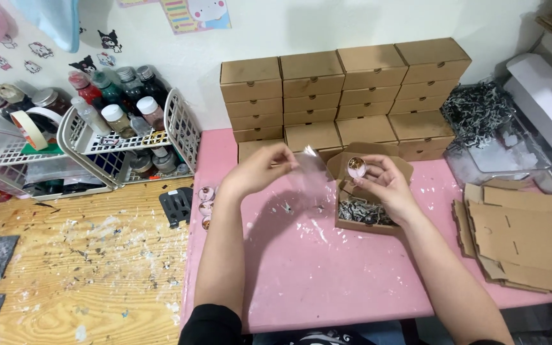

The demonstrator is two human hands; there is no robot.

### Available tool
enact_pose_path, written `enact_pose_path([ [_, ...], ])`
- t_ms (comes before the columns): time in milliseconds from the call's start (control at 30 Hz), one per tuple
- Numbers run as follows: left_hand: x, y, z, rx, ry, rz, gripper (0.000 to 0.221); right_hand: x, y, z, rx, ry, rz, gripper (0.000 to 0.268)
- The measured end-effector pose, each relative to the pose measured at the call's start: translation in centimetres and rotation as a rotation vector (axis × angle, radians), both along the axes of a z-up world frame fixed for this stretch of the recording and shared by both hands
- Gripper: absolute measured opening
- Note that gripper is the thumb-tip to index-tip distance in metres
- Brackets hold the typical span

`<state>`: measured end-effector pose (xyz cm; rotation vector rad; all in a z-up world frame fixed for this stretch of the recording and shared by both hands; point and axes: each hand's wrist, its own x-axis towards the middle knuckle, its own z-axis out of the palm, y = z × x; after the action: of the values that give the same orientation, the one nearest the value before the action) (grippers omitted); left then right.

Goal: The recorder is assembling small cardboard mailing boxes and filling them with decorative shredded paper and small bagged items.

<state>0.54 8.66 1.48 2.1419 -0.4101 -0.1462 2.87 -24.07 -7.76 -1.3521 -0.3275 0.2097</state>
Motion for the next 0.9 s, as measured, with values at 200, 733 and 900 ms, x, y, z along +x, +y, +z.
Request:
enact_pose_path([
  [200, 0.7, -3.1, -1.9, 0.0, 0.096, -0.223, 0.017, 0.0, -1.3, 0.8, 0.02, 0.034, -0.022, 0.052],
  [733, 0.5, -8.7, -3.7, 0.095, -0.102, -0.365, 0.016, -1.2, -2.1, 2.8, -0.195, -0.11, 0.101, 0.039],
  [900, 0.3, -8.6, -3.2, 0.071, -0.077, -0.35, 0.017, -1.6, -1.9, 3.0, -0.26, -0.069, 0.118, 0.034],
])
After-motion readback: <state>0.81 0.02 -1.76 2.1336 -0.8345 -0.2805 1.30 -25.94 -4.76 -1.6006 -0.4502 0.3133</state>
